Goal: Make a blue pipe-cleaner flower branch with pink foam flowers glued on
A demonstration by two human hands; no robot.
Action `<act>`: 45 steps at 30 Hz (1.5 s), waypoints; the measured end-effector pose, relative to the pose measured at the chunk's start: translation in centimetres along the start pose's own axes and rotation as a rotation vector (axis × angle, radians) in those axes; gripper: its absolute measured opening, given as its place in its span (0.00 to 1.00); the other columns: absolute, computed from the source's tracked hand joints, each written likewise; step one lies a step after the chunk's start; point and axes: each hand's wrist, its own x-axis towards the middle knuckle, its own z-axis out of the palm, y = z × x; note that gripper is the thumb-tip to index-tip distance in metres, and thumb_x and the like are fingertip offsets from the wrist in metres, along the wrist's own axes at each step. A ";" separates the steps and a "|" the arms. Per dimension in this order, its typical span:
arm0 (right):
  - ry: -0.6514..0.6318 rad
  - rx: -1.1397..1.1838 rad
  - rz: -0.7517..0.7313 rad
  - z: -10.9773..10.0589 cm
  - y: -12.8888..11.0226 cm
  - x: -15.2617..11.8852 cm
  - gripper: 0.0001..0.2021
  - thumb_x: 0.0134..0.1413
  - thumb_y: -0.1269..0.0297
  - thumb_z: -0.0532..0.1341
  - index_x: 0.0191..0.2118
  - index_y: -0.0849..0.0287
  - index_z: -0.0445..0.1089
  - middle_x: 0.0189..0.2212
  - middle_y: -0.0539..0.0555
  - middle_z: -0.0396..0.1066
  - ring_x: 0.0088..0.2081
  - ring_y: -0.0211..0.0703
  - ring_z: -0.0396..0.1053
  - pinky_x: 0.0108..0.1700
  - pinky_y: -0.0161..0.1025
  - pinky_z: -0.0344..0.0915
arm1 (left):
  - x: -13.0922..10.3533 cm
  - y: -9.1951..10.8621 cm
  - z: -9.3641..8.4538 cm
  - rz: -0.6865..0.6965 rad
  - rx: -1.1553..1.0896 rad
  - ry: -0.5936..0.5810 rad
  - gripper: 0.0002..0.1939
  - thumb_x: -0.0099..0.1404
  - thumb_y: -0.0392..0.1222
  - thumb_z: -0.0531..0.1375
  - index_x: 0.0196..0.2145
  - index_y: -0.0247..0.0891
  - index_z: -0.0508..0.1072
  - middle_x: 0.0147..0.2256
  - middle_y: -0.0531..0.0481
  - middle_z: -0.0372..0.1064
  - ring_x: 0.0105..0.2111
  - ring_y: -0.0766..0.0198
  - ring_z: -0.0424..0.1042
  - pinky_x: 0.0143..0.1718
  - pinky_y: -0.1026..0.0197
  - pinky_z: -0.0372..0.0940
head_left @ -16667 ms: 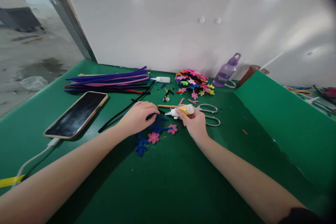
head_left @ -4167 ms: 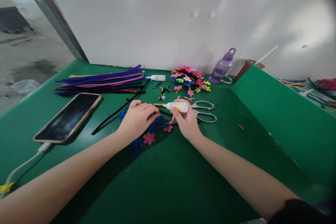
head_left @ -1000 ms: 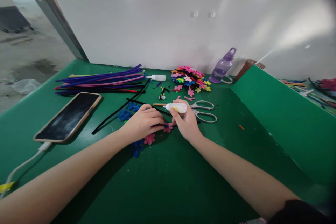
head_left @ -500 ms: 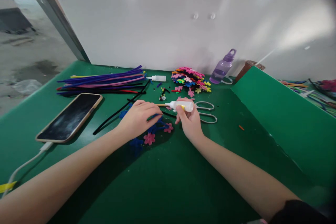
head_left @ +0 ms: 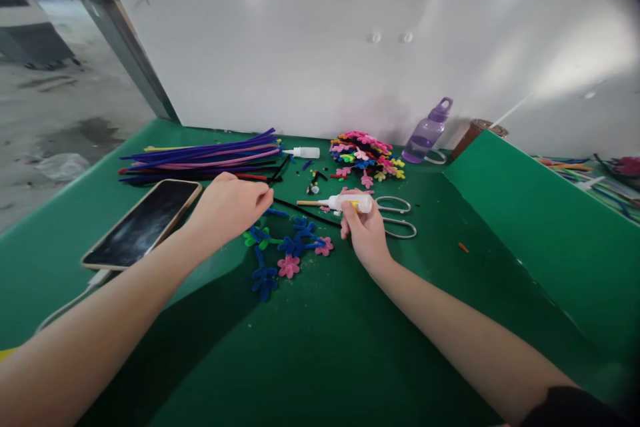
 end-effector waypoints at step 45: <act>0.030 -0.286 -0.147 -0.7 0.2 0.4 0.21 0.49 0.63 0.61 0.48 0.54 0.54 0.41 0.54 0.66 0.42 0.44 0.70 0.47 0.47 0.65 | -0.7 3.1 0.9 0.341 -0.235 0.243 0.11 0.65 0.36 0.50 0.37 0.41 0.72 0.35 0.48 0.72 0.43 0.58 0.67 0.50 0.49 0.52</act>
